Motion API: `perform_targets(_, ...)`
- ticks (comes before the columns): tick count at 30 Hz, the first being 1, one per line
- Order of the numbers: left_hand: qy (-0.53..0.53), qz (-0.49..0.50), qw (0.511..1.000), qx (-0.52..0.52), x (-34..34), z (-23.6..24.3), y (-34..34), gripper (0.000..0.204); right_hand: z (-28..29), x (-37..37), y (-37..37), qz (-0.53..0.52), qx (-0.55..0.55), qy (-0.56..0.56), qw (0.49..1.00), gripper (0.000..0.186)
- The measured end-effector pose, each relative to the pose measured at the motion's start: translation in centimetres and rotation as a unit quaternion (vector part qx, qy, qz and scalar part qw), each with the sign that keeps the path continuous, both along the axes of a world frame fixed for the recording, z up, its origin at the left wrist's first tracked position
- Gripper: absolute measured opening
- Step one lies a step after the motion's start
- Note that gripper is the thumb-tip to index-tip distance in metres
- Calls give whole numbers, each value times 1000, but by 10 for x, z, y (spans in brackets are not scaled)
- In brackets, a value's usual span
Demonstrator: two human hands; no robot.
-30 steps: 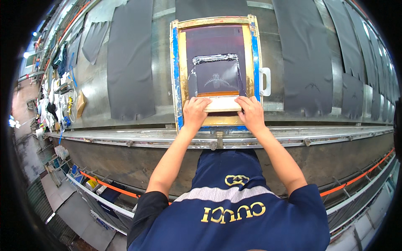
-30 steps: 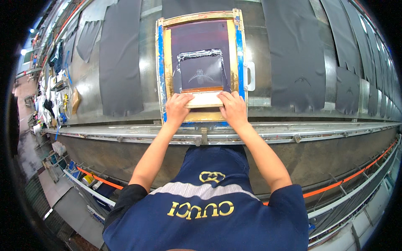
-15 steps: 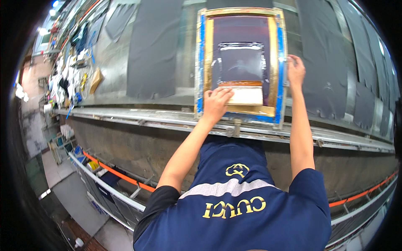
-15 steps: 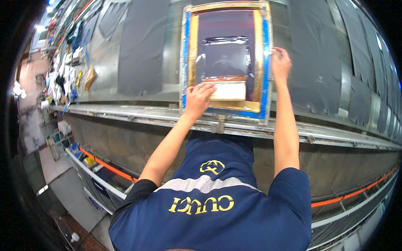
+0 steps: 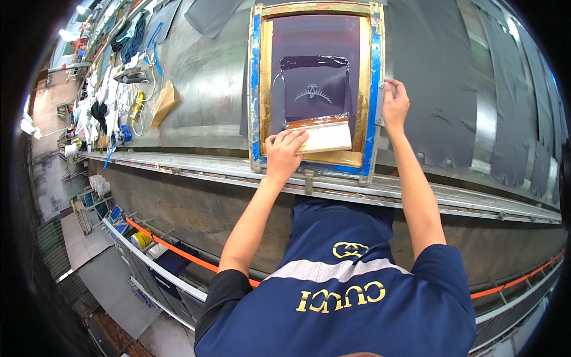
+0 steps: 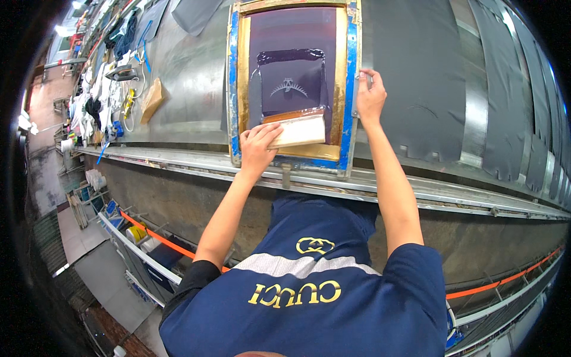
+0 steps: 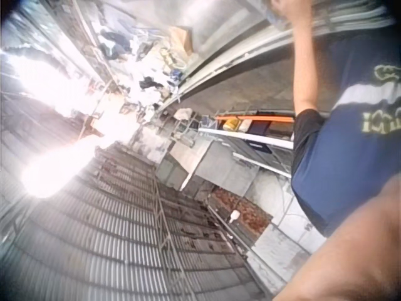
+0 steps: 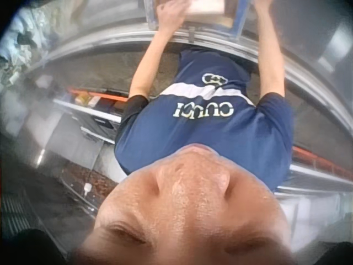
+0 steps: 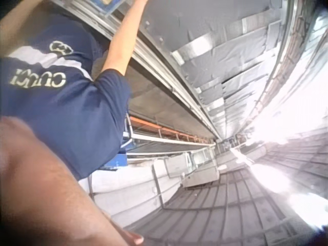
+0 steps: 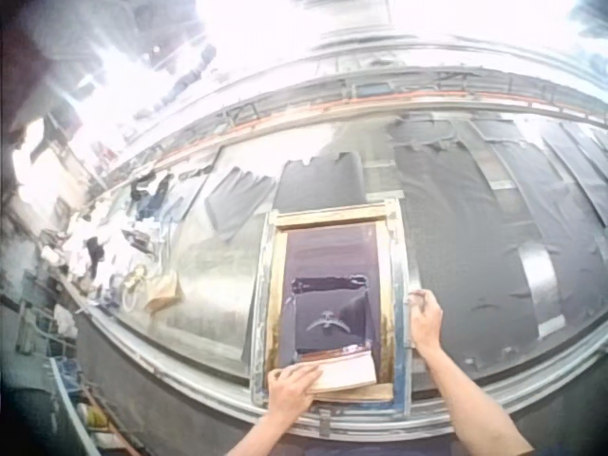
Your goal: The person uses a squeegee to pull purple ink across a screen-printing frame placed over a garment on a conveyor. They repeatedly lift the frame, wipe the screen, and reapply ink to continue printing.
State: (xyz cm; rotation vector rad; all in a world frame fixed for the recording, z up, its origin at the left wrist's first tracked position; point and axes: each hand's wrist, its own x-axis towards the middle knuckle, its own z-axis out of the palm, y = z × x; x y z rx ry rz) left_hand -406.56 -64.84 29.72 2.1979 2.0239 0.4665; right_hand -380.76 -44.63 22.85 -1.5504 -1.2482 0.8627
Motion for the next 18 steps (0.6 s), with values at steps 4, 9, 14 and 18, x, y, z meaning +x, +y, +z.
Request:
perform_targets(4, 0, -24, 1000, -1, -66, -7, -11, 56, 5, -58, -14, 3, -15, -1, 1000, 18)
perform_targets(9, -22, -59, 998, 20, -97, -15, -18, 59, -6, -69, -16, -6, -34, -77, 996, 18)
perform_targets(14, -13, -96, 995, 9, -112, -23, -45, 59, -16, -70, -13, -5, -22, -106, 994, 20)
perform_targets(18, 26, -72, 997, 7, -113, -29, -17, 57, 1, -61, -14, 50, -3, -231, 972, 28)
